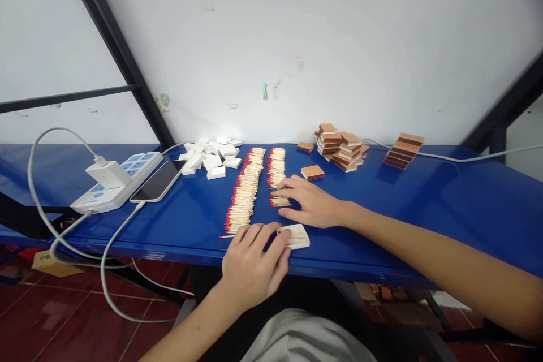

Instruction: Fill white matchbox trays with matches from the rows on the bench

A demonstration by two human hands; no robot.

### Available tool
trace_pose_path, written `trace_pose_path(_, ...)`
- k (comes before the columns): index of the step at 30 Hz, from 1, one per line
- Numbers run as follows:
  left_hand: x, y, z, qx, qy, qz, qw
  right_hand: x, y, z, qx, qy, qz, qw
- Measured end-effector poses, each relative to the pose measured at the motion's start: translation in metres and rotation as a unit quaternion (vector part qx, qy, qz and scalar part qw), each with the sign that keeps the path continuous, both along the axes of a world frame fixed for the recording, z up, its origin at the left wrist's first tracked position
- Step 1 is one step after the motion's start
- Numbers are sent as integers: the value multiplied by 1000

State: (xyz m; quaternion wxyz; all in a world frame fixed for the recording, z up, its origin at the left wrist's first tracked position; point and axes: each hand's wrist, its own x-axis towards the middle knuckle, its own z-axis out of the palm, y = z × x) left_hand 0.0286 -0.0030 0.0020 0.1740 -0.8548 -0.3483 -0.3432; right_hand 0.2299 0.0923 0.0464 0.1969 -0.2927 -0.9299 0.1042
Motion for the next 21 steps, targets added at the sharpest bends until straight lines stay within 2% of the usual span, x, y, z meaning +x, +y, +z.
trace_pose_path(15, 0, 0, 0, -9, -6, -6, 1000, 0, 1, -6, 5, 75, 6, 997)
trace_pose_path(21, 0, 1, -1, -4, -9, -9, 1000, -1, 2, -9, 40, 45, -72, 996)
